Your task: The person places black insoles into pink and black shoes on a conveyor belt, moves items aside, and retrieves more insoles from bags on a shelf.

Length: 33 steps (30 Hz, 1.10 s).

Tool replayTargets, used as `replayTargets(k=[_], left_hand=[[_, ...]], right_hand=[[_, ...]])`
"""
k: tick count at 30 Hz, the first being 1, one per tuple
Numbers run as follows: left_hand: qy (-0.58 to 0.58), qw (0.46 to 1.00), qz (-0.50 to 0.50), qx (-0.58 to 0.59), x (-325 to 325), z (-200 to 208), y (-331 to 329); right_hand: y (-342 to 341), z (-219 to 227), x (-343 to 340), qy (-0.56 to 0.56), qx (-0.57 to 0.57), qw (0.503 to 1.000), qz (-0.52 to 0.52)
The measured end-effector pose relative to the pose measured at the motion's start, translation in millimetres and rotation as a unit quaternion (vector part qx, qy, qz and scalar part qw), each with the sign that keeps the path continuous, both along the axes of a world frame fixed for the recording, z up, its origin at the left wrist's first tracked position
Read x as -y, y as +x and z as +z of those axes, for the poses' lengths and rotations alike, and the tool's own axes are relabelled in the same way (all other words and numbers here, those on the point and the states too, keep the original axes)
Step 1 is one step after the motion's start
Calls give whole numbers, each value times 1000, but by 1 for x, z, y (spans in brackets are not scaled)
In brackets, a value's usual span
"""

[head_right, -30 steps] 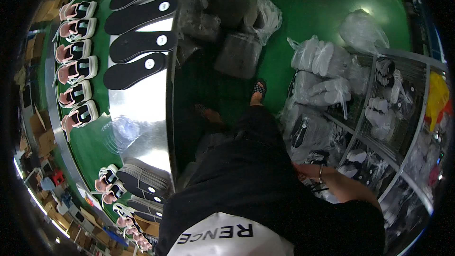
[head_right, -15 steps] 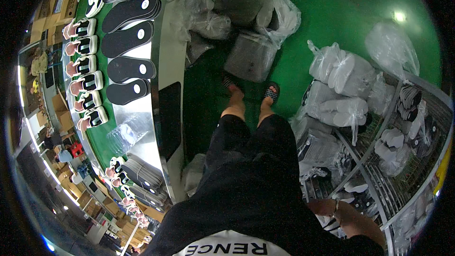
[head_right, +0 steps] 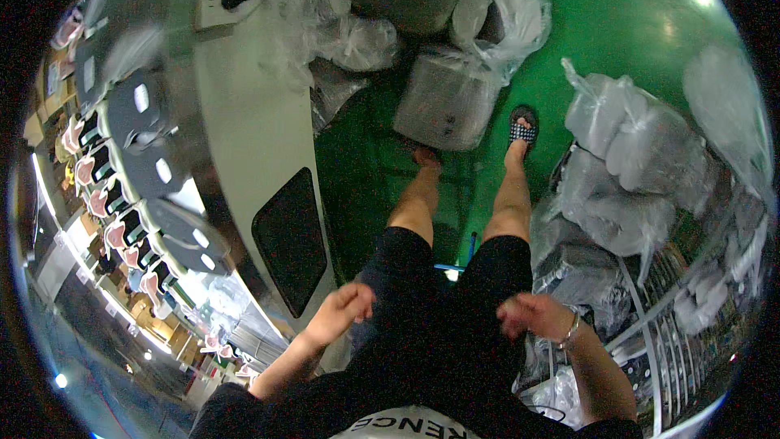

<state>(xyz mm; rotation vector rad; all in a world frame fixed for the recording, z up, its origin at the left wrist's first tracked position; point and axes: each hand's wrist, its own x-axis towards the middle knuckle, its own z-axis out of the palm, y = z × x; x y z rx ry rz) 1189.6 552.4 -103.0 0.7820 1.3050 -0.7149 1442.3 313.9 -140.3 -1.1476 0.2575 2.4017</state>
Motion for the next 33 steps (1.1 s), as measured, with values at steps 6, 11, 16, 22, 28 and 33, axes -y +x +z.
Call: replayTargets(k=[6, 11, 16, 22, 28, 33], left_hand=[[162, 967, 190, -58, -15, -215, 13], [489, 861, -57, -129, -94, -429, -14], [491, 777, -200, -339, -171, -509, 9], [575, 692, -311, -306, -187, -531, -12], [547, 650, -523, -66, -187, -517, 0], [703, 636, -245, -200, -169, -546, 30]], right_hand=[[-74, -122, -11, 201, 324, 921, -76], [-89, -166, -7, 205, 274, 935, 93], [-76, -226, -12, 157, 312, 932, 97], [-82, -248, -12, 149, 307, 934, 109], [-91, -252, -6, 103, 264, 955, 92], [-117, -263, 17, 37, 239, 970, 15]])
